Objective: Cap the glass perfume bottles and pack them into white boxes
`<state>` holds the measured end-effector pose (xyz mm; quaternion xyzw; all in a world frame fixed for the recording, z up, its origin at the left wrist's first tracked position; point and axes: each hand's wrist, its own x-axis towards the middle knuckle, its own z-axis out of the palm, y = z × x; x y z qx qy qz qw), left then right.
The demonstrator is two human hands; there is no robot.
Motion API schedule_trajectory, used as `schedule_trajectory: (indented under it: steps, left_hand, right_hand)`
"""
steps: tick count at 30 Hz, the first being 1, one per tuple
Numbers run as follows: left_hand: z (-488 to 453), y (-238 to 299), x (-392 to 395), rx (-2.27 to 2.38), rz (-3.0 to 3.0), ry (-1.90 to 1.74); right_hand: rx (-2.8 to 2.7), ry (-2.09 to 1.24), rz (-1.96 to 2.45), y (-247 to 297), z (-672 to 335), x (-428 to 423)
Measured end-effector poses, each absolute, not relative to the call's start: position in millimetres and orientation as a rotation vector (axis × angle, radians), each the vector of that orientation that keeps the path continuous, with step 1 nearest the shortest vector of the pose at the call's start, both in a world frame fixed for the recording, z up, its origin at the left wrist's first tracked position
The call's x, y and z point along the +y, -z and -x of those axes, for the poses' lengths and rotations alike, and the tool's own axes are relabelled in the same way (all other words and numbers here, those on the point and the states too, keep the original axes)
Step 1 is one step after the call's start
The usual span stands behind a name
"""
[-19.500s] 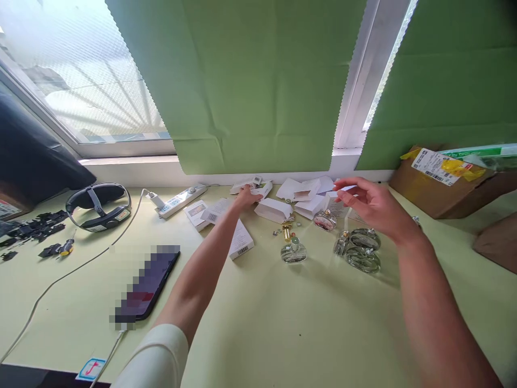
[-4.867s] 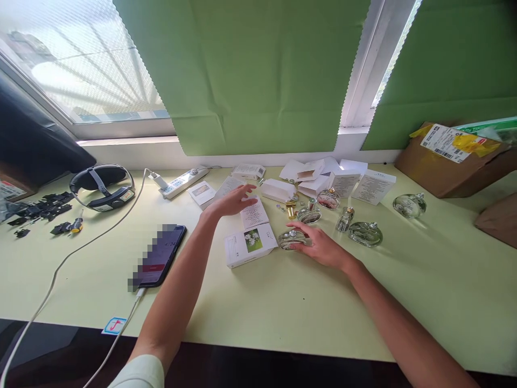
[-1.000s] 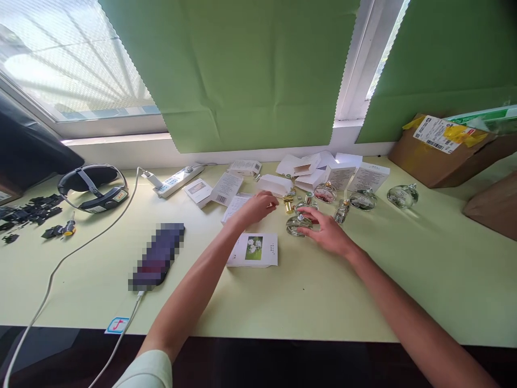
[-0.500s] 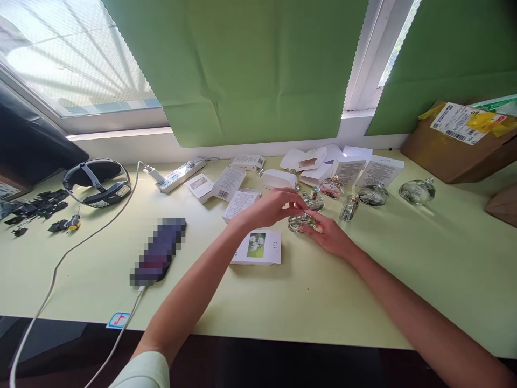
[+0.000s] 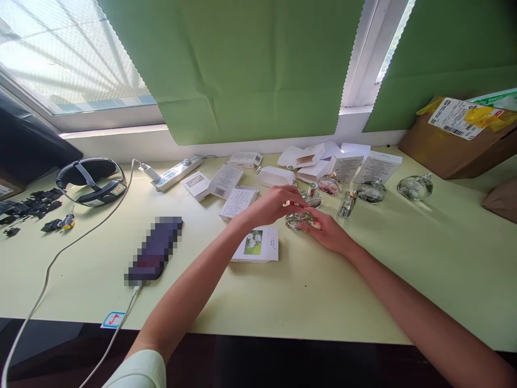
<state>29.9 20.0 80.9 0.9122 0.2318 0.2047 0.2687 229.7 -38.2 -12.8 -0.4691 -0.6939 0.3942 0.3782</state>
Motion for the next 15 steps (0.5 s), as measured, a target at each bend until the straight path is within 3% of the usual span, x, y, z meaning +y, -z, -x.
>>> schedule_trajectory:
  steps: [15]
  left_hand:
    - [-28.4,-82.8,20.5,0.623,-2.443,-0.527]
  right_hand:
    - [-1.779,-1.016,1.219,7.6,-229.8,-39.7]
